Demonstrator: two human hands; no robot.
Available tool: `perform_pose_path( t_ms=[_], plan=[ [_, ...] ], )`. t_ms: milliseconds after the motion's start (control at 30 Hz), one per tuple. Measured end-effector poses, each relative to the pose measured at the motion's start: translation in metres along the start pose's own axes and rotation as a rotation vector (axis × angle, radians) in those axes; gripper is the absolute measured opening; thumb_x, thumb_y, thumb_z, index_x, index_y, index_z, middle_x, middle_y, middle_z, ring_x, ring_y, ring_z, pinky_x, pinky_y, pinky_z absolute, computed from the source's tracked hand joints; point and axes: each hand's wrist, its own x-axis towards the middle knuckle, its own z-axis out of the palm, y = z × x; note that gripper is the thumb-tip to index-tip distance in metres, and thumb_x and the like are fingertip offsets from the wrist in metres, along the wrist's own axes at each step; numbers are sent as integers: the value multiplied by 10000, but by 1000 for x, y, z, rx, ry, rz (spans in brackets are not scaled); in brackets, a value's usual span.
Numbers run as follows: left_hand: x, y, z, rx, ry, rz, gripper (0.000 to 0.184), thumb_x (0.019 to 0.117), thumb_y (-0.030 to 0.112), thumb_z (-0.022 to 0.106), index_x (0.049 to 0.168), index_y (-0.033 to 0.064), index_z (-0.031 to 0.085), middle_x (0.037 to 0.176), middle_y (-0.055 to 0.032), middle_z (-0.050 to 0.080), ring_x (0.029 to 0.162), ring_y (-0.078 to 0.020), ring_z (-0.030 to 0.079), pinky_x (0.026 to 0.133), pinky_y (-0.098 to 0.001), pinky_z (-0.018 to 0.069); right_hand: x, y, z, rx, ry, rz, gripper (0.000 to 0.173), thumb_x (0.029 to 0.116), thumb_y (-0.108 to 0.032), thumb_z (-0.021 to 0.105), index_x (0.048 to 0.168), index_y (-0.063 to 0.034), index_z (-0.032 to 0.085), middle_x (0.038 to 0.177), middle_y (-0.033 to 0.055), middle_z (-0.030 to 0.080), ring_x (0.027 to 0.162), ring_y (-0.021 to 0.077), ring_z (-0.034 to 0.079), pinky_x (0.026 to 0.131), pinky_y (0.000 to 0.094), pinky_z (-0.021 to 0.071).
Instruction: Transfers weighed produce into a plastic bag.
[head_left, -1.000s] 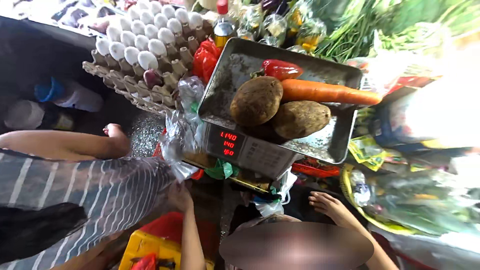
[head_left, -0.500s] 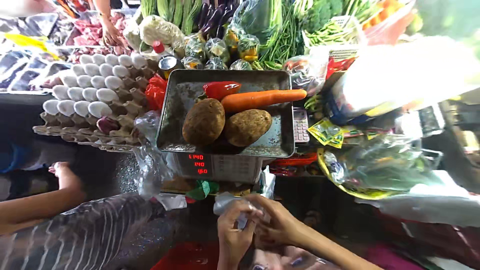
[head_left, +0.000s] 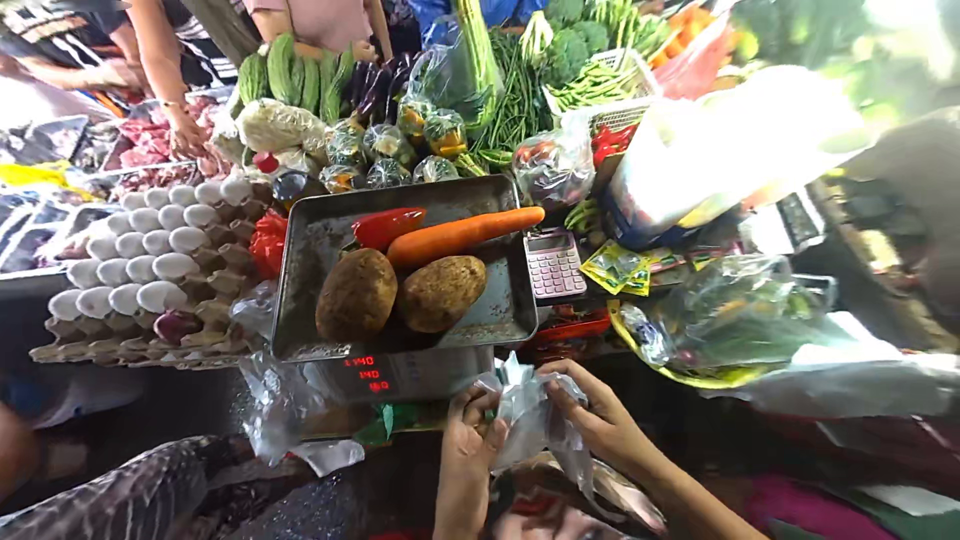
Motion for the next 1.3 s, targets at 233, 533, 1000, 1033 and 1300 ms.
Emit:
perform_pose_path(
  t_ms=[233, 533, 1000, 1033, 1300],
  plan=[
    [3, -12, 24, 136, 227, -266, 219, 879, -77, 687, 1090, -29, 655, 893, -88, 710, 770, -128, 688, 708, -292, 606, 12, 21, -46, 158, -240, 86, 305, 1032, -181, 618, 1313, -64, 616, 1131, 21, 718, 953, 91, 707, 855, 293, 621],
    [7, -16, 20, 355, 273, -12, 189, 935, -134, 547, 1064, -31, 636, 908, -64, 731, 841, -135, 716, 813, -301, 614, 85, 135, -110, -842, 342, 246, 550, 1035, -442, 521, 1456, -88, 537, 948, 144, 713, 758, 299, 685, 720, 529, 573],
    [12, -26, 36, 330, 275, -76, 288, 778, -142, 750, 1027, -40, 647, 882, -85, 726, 803, -137, 714, 767, -294, 624, 63, 162, -120, -1133, 550, 200, 576, 1009, -443, 459, 1455, -88, 546, 1290, 166, 684, 1175, 413, 637, 965, 592, 496],
    [12, -25, 37, 338, 276, -49, 256, 777, -117, 770, 998, -31, 675, 866, -79, 733, 785, -128, 716, 756, -287, 624, 65, 157, -121, -1102, 538, 242, 579, 1008, -443, 458, 1468, -100, 535, 1302, 168, 679, 1198, 420, 623, 990, 604, 477],
    [15, -11, 57, 286, 208, 100, 297, 756, -72, 822, 989, 33, 670, 884, -19, 734, 793, -94, 712, 752, -268, 625, 22, 22, -43, -385, 28, -120, 387, 969, -440, 670, 1016, -58, 701, 751, 6, 675, 645, 73, 640, 579, 296, 568]
  ],
)
